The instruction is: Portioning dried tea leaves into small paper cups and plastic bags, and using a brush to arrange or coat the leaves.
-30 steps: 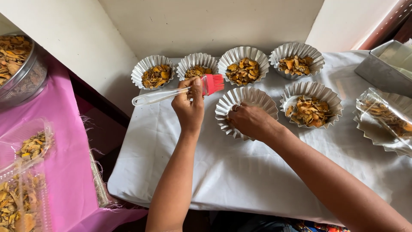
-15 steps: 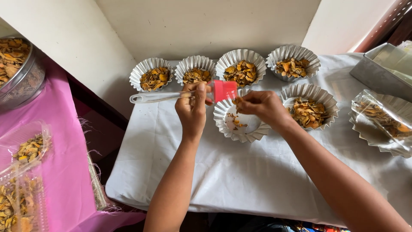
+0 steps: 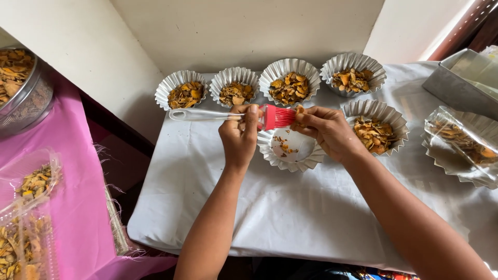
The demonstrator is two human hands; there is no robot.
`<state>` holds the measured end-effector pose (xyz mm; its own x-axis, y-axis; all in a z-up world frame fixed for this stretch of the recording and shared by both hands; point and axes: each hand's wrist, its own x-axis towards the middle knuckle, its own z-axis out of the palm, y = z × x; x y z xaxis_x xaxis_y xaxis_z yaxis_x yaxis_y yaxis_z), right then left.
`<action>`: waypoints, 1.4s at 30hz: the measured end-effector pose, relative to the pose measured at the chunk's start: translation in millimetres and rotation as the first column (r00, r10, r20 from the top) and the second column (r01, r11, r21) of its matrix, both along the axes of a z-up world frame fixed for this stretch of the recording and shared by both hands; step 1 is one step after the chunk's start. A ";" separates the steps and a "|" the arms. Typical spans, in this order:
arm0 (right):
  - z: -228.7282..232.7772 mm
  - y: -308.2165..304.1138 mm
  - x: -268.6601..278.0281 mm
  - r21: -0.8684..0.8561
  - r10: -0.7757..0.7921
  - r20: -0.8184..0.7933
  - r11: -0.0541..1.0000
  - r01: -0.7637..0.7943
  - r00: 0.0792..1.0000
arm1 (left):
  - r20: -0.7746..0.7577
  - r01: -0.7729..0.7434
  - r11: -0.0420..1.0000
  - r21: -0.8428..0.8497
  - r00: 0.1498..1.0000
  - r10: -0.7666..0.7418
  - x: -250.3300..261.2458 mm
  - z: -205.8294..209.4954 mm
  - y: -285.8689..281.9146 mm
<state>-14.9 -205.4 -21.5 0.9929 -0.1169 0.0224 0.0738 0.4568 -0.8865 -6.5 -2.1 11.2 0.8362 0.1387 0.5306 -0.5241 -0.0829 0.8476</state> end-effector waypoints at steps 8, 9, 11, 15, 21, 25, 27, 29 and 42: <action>94.9 -60.1 -49.4 -0.757 -0.116 -0.010 0.649 0.068 0.993 | -0.021 -0.023 0.999 -0.026 1.000 0.023 6.3 5.9 11.7; 103.1 -73.6 -52.7 -0.940 -0.224 -0.055 0.341 0.026 0.973 | -0.054 0.006 1.000 -0.014 0.999 -0.007 4.7 8.9 11.4; 103.5 -84.5 -59.6 -0.990 -0.250 -0.097 0.125 -0.067 0.963 | -0.057 0.012 1.000 0.018 0.998 -0.011 3.6 7.3 11.0; 94.7 -95.2 -61.9 -0.899 -0.353 -0.244 -0.266 -0.348 0.903 | -0.063 0.015 0.998 0.066 0.998 -0.011 2.8 5.8 8.4; 78.8 -99.1 -52.4 -0.904 -0.356 -0.058 -0.377 -0.200 0.933 | -0.083 0.021 1.000 0.020 0.996 -0.019 6.0 4.9 10.4; 75.5 -97.9 -48.1 -0.850 -0.383 -0.132 -0.430 -0.303 0.914 | -0.058 -0.001 0.999 0.053 0.998 0.004 5.1 7.2 12.2; 74.4 -96.6 -50.7 -0.906 -0.342 -0.114 -0.350 -0.239 0.933 | -0.064 0.002 0.998 0.065 0.998 0.002 5.2 7.9 12.9; 86.2 -84.6 -52.1 -0.908 -0.339 -0.127 -0.338 -0.247 0.932 | -0.060 0.004 0.998 0.059 0.998 0.000 5.8 7.6 13.6; 55.2 37.8 -19.4 -0.964 0.388 -0.254 -0.174 -0.201 0.886 | 0.036 -0.071 0.997 0.012 0.997 0.071 17.9 -5.9 13.9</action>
<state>-34.3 -167.6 33.6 0.8937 0.4259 -0.1413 0.3446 -0.8531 -0.3918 11.4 11.7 5.3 0.8049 0.1896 0.5623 -0.5465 -0.1324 0.8269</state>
